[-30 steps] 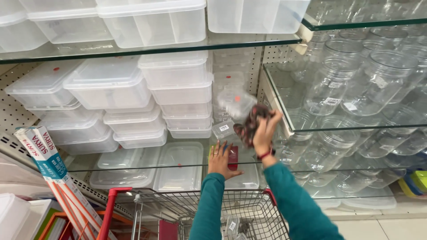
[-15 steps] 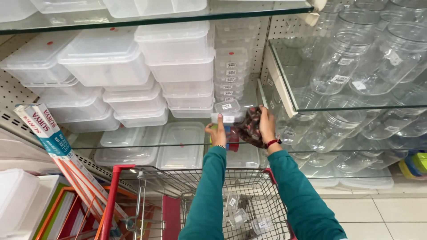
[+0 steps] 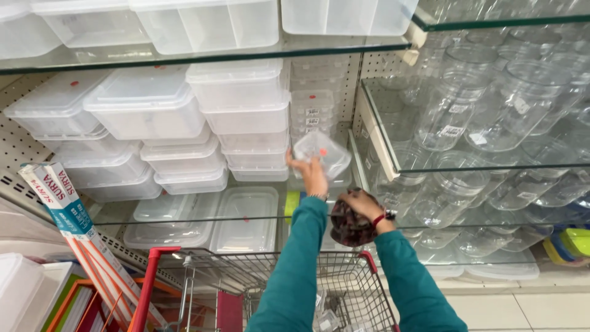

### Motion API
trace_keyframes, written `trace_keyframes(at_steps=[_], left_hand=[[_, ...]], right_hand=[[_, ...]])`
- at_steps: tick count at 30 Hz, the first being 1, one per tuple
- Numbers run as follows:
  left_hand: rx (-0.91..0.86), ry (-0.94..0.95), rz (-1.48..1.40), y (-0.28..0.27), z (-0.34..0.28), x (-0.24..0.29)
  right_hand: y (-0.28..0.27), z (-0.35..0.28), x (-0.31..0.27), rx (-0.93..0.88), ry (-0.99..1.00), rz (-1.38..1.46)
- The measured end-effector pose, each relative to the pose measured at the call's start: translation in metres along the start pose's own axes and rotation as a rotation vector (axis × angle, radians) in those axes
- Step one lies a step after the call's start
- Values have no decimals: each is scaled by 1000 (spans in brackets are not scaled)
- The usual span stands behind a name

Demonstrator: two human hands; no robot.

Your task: Pick up plastic containers from shelves and place them into a shopping cart.

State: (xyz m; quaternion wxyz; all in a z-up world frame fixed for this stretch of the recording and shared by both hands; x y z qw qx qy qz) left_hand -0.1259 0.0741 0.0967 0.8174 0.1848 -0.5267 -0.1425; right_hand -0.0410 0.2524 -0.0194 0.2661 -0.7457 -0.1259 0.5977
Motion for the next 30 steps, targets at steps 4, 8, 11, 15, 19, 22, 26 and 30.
trace_keyframes(at_steps=[4,8,11,15,19,22,26,30], left_hand=[[5,75,17,73,54,58],[124,108,146,88,101,29],[116,161,246,93,113,19],[38,84,291,97,116,1],[54,18,326,90,118,1],[79,-26,347,88,113,8],[76,-85,193,90,112,-4],[27,-78,31,87,109,-6]], right_hand=[[-23,-3,-17,280,-179,9],[-81,-41,-112,538,-275,312],[-111,-16,-161,623,-534,267],[-122,22,-202,503,-445,178],[-121,39,-214,463,-534,164],[-117,48,-213,423,-529,233],[-113,54,-223,380,-503,291],[-115,68,-215,421,-611,264]])
Point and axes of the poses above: each hand's wrist, its own z-axis towards the middle knuckle, its own y-axis out of the palm, x = y × z, the point moved 10 cm from there along z, towards the middle knuckle, and after that the axes turned 1 degree about y, right-handed, at the moved point
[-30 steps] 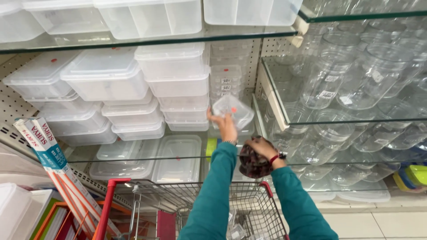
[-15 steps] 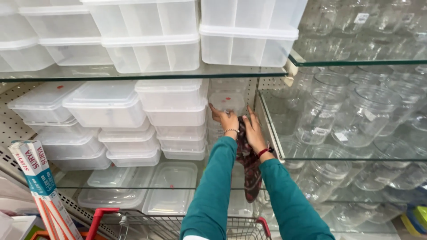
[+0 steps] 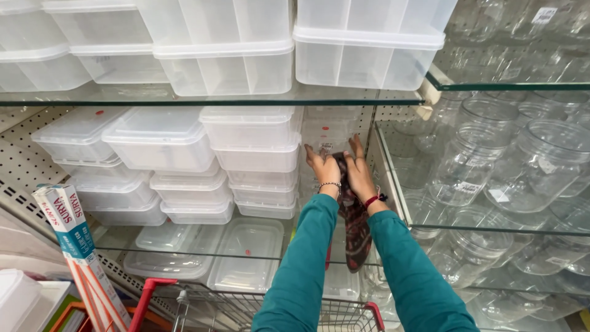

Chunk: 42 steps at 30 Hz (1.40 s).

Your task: Pick up plastic containers from shelves and place them into a shopping cart.

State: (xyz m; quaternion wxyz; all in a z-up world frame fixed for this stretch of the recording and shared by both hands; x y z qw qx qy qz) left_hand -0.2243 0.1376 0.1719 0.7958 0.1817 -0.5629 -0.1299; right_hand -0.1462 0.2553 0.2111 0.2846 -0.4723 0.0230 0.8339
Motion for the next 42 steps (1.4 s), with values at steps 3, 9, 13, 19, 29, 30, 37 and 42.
trace_keyframes(at_steps=[3,9,13,19,29,30,37,42], left_hand=[[-31,85,70,-13,-27,15],[-64,302,123,-80,-151,77],[-16,137,145,-156,-208,28],[-106,95,646,-273,-292,-26],[-40,-637,1068,-514,-440,-190],[-81,-736,1144,-532,-457,-208],[-254,-798,1060,-558,-488,-320],[-115,-995,1053,-534,-474,-355]], right_hand=[[-18,-26,-18,202,-54,12],[-23,-138,-6,299,-26,312],[-5,-228,10,209,48,299],[24,-359,65,16,305,178],[67,-526,189,-186,691,122],[69,-542,207,-225,727,54],[93,-611,268,-399,1043,-62],[102,-618,268,-486,1137,-135]])
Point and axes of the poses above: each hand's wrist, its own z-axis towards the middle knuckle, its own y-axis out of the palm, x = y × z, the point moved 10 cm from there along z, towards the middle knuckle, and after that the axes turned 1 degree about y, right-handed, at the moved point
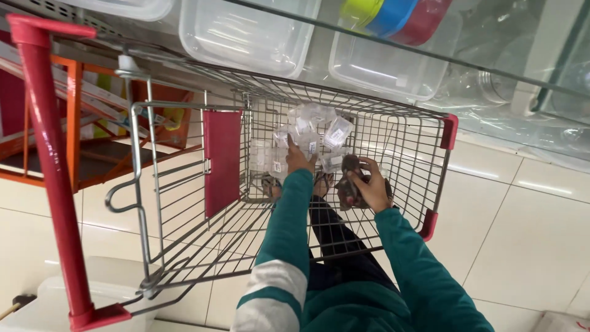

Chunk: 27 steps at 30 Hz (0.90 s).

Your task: Pick up plastic containers from shelves and place them into a shopping cart.

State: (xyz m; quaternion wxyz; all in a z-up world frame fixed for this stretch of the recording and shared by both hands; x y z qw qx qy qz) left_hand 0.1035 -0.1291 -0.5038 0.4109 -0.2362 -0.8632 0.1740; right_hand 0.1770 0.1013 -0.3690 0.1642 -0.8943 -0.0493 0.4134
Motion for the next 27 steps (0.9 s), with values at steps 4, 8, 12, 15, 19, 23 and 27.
trace_keyframes(at_steps=[4,8,12,15,19,23,27], left_hand=[[-18,-135,244,14,-10,5],[-62,14,-306,60,-29,10],[-82,484,-559,38,-98,92],[-207,295,-425,9,-141,127],[-238,316,-468,-18,-177,148],[-269,661,-674,-50,-197,193],[-331,506,-833,-60,-193,222]], right_hand=[[-2,-8,-7,25,-110,32],[-14,-29,-54,191,-349,-36],[2,-70,-120,312,-621,-568],[-10,-94,-139,395,-675,-622],[-39,-89,-151,366,-595,-434],[-62,10,-65,201,-330,-44],[-79,61,-45,37,-221,525]])
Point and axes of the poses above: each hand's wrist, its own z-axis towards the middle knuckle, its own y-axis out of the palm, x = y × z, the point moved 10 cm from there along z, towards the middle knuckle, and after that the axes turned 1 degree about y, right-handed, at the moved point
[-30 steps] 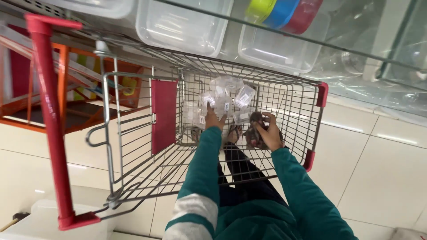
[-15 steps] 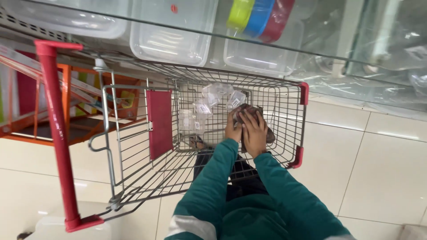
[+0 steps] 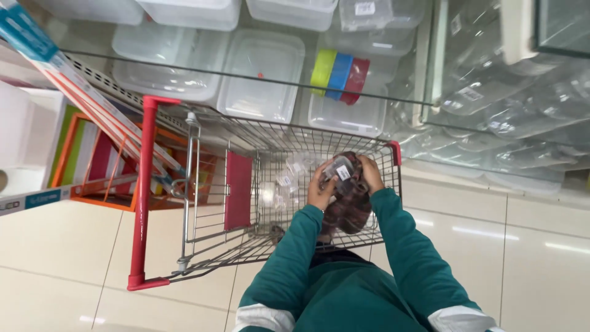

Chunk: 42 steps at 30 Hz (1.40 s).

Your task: Pick up plastic containers from shelves and place them into a shopping cart.

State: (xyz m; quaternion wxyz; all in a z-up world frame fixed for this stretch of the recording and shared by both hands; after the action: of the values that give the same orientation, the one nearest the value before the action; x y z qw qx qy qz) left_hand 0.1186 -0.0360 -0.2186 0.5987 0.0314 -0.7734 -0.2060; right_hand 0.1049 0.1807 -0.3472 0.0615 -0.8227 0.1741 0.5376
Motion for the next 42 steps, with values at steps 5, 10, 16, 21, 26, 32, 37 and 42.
trace_keyframes(at_steps=[5,10,16,21,26,32,37,42], left_hand=[[195,55,-157,3,17,35],[245,293,-59,7,31,45],[405,355,-261,28,45,121],[258,633,-3,82,59,237],[249,728,341,103,101,297],[365,737,361,81,217,249],[371,644,237,74,241,229],[276,748,157,91,215,255]], right_hand=[[50,-59,-88,10,235,436],[50,-71,-98,40,214,441],[62,-117,-224,23,-156,261],[47,-116,-342,148,-622,104],[33,-57,-396,226,-581,-16],[40,15,-415,174,-484,-58],[53,12,-430,117,-544,14],[57,8,-436,173,-646,-22]])
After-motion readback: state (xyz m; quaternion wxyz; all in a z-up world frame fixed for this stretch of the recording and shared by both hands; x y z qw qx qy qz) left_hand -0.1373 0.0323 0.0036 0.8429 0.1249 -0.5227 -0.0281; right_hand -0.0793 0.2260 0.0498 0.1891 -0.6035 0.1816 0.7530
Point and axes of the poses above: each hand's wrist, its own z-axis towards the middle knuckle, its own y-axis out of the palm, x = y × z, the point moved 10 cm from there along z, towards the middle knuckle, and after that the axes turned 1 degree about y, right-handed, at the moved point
